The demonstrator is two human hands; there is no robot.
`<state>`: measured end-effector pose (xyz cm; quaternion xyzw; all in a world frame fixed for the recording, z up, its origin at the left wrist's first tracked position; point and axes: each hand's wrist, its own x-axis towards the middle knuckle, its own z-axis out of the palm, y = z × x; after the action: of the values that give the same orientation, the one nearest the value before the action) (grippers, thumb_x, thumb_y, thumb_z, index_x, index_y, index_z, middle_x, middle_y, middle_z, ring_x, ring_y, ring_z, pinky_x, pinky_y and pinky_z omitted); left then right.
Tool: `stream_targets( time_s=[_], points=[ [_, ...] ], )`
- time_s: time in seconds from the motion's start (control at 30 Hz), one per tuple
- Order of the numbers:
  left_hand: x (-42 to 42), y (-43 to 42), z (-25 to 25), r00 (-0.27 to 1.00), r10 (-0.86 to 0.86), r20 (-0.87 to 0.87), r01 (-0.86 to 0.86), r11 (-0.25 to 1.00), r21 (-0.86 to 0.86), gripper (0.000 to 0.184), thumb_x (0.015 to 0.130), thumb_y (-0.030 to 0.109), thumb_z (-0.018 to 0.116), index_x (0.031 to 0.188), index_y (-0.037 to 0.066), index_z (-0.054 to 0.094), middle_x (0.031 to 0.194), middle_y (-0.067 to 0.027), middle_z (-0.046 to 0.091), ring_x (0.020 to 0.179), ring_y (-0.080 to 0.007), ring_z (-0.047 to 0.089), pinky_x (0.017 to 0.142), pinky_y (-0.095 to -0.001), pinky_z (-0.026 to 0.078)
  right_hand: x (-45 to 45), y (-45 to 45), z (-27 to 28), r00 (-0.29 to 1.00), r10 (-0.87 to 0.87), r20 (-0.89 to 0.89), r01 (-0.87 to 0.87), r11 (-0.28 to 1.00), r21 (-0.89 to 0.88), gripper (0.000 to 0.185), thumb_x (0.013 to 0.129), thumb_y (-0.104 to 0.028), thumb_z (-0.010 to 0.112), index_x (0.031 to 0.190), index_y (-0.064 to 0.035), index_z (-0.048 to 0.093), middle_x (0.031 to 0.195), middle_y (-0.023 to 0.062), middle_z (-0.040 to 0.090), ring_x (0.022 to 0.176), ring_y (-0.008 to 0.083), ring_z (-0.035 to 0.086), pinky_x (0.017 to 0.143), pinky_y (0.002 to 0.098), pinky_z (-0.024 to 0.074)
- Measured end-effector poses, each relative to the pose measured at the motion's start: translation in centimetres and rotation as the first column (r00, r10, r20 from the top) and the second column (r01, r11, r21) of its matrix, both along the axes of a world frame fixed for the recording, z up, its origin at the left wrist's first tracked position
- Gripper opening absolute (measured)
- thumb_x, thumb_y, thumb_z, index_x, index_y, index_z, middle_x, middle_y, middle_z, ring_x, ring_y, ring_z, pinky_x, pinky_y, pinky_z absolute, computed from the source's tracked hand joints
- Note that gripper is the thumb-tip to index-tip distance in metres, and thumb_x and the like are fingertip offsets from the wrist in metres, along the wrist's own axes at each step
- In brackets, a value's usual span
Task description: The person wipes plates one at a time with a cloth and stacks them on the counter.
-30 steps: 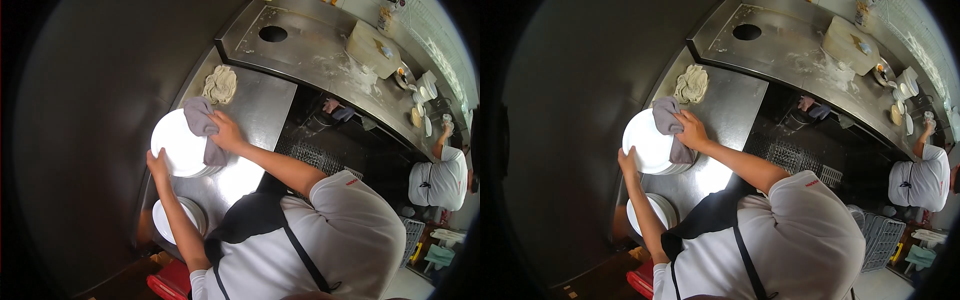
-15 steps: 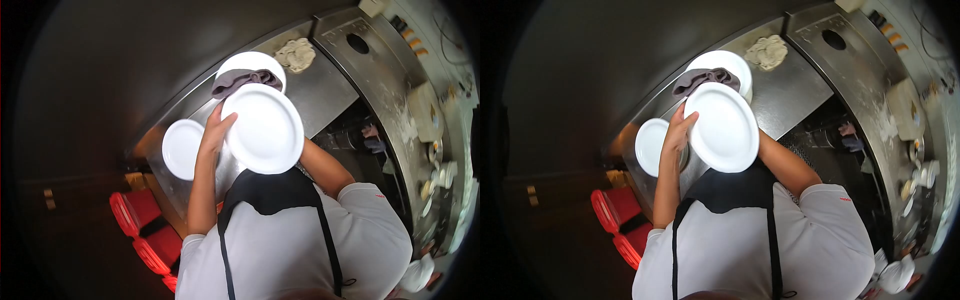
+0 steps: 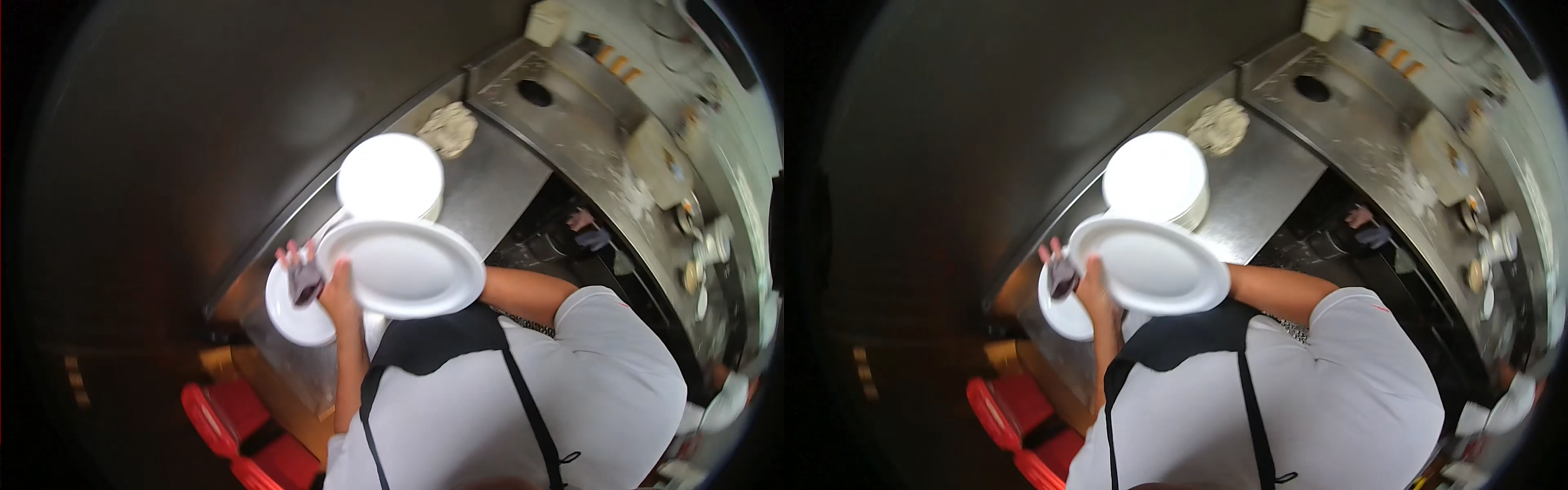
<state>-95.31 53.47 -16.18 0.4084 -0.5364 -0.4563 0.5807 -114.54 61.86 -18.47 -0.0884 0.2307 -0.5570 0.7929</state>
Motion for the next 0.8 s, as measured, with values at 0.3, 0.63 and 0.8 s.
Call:
stream_targets(
  time_s=[0.3, 0.63, 0.8],
  points=[
    [0.8, 0.4, 5.7, 0.919, -0.288, 0.27, 0.355, 0.902, -0.247, 0.071, 0.078, 0.011, 0.077, 0.143, 0.0, 0.048, 0.151, -0.02, 0.046, 0.137, -0.0313, 0.046, 0.115, -0.0427, 0.033, -1.5, 4.2, -1.9, 0.997, -0.073, 0.014, 0.073, 0.997, 0.024, 0.039, 0.105, -0.032, 0.051, 0.125, -0.0009, 0.063, 0.109, 0.0084, 0.072, 0.095, 0.0165, 0.072, 0.091, 0.036, 0.0594],
    [1.6, 0.2, 4.1, 0.915, -0.402, -0.034, 0.403, 0.914, 0.04, 0.032, 0.096, 0.007, 0.067, 0.126, -0.002, 0.059, 0.116, -0.0131, 0.068, 0.1, -0.0203, 0.066, 0.09, -0.0323, 0.053, -1.4, 6.0, -4.3, 0.935, 0.009, 0.355, -0.03, 0.998, 0.054, 0.041, 0.108, -0.032, 0.047, 0.128, 0.0002, 0.062, 0.111, 0.0079, 0.072, 0.096, 0.0159, 0.072, 0.093, 0.0368, 0.0596],
    [2.5, -2.3, 1.4, 0.92, -0.334, -0.207, 0.386, 0.865, 0.32, 0.041, 0.099, 0.008, 0.061, 0.137, -0.002, 0.052, 0.125, -0.0152, 0.064, 0.108, -0.0228, 0.064, 0.094, -0.0348, 0.052, -2.3, 7.7, 6.2, 0.947, -0.201, 0.252, 0.21, 0.978, -0.013, 0.036, 0.107, -0.028, 0.052, 0.13, -0.0019, 0.061, 0.115, 0.0043, 0.07, 0.092, 0.0092, 0.069, 0.084, 0.0268, 0.0587]
  ],
)
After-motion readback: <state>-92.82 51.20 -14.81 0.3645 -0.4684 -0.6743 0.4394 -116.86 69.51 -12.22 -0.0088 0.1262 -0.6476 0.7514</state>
